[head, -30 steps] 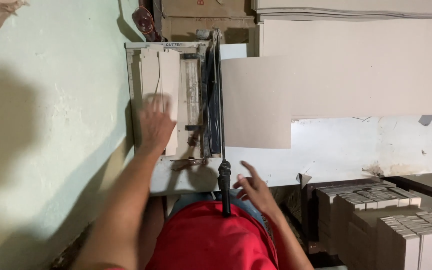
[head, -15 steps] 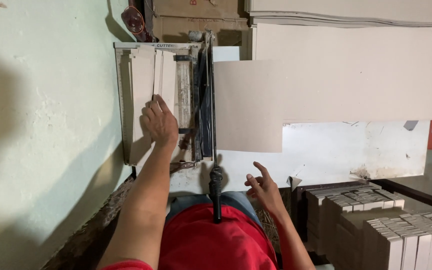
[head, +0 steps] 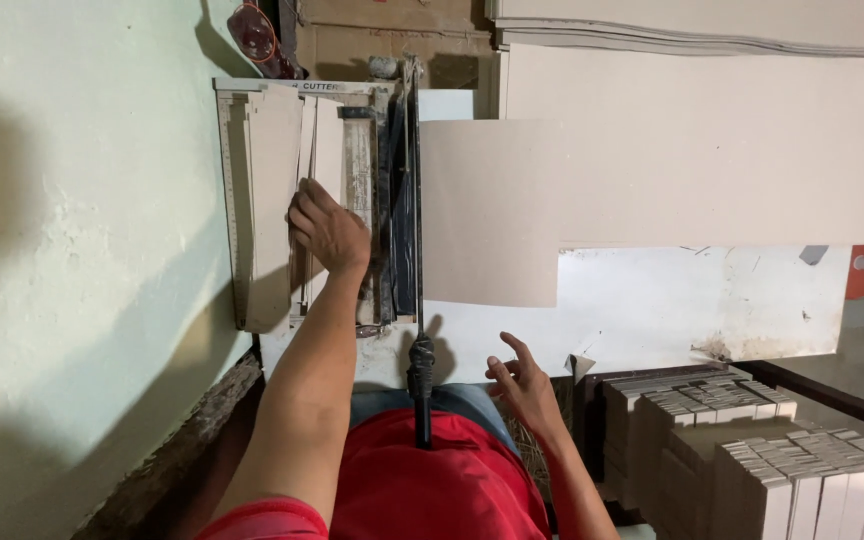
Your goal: The person operates a manual paper cutter to trim large sheets of white paper. They align the paper against the guide, pull down the cutting lever to slice the sheet, and then remove the cut pieces.
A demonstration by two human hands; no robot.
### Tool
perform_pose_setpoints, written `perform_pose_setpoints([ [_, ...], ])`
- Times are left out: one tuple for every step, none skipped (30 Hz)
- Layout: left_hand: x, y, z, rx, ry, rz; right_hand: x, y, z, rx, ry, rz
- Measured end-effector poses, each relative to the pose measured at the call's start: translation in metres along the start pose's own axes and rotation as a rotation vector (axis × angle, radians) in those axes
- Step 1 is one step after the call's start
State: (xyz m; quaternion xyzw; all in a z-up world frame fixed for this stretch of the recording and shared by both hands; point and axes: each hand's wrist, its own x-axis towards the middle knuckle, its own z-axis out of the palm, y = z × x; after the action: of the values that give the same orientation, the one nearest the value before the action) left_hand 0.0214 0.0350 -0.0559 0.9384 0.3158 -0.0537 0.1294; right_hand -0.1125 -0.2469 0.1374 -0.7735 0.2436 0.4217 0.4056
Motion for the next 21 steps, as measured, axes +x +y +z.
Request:
perform_pose_setpoints([
  [0.002, -0.001, 0.003, 0.022, -0.001, -0.009, 0.002, 0.002, 0.000, 0.003, -0.002, 0.015],
  [0.003, -0.003, 0.006, 0.043, -0.003, -0.018, 0.005, 0.005, 0.001, 0.006, -0.005, 0.029],
  [0.003, -0.002, 0.002, 0.044, -0.003, -0.019, 0.012, 0.011, 0.002, 0.005, -0.006, 0.030],
  [0.003, -0.002, -0.003, 0.076, 0.004, -0.012, 0.019, 0.016, 0.003, 0.019, 0.013, 0.057],
  [0.004, 0.000, -0.007, 0.107, 0.012, -0.003, 0.026, 0.022, 0.003, 0.033, 0.034, 0.085],
  [0.006, 0.000, -0.008, 0.105, 0.011, -0.002, 0.038, 0.030, 0.007, 0.033, 0.035, 0.085],
  [0.006, -0.001, -0.010, 0.113, 0.033, 0.034, 0.050, 0.039, 0.011, 0.206, 0.036, 0.146],
  [0.007, -0.001, -0.011, 0.120, 0.055, 0.070, 0.061, 0.048, 0.014, 0.380, 0.036, 0.206],
  [0.009, -0.006, -0.005, 0.125, 0.054, 0.070, 0.068, 0.045, 0.016, 0.382, 0.032, 0.209],
  [0.011, -0.011, 0.001, 0.160, 0.068, 0.109, 0.074, 0.042, 0.017, 0.508, 0.054, 0.244],
  [0.016, -0.017, 0.006, 0.195, 0.086, 0.148, 0.082, 0.038, 0.019, 0.635, 0.074, 0.276],
  [0.011, -0.018, -0.002, 0.200, 0.088, 0.147, 0.092, 0.043, 0.020, 0.638, 0.069, 0.276],
  [0.008, -0.017, -0.011, 0.209, 0.055, 0.171, 0.103, 0.048, 0.022, 0.776, 0.085, 0.242],
  [0.006, -0.015, -0.021, 0.218, 0.021, 0.194, 0.114, 0.052, 0.024, 0.914, 0.102, 0.207],
  [-0.002, -0.012, -0.037, 0.224, 0.020, 0.201, 0.120, 0.055, 0.024, 0.921, 0.102, 0.210],
  [-0.009, -0.008, -0.052, 0.288, 0.029, 0.288, 0.127, 0.057, 0.024, 0.987, 0.123, 0.168],
  [-0.015, -0.001, -0.067, 0.350, 0.039, 0.379, 0.134, 0.058, 0.022, 1.054, 0.147, 0.122],
  [-0.016, -0.001, -0.068, 0.353, 0.040, 0.389, 0.140, 0.066, 0.024, 1.064, 0.151, 0.122],
  [-0.020, -0.002, -0.068, 0.300, -0.004, 0.454, 0.144, 0.076, 0.025, 1.121, 0.169, 0.098],
  [-0.024, -0.004, -0.069, 0.246, -0.049, 0.519, 0.147, 0.086, 0.028, 1.177, 0.187, 0.072],
  [-0.028, -0.003, -0.072, 0.245, -0.046, 0.521, 0.138, 0.090, 0.032, 1.179, 0.188, 0.069],
])
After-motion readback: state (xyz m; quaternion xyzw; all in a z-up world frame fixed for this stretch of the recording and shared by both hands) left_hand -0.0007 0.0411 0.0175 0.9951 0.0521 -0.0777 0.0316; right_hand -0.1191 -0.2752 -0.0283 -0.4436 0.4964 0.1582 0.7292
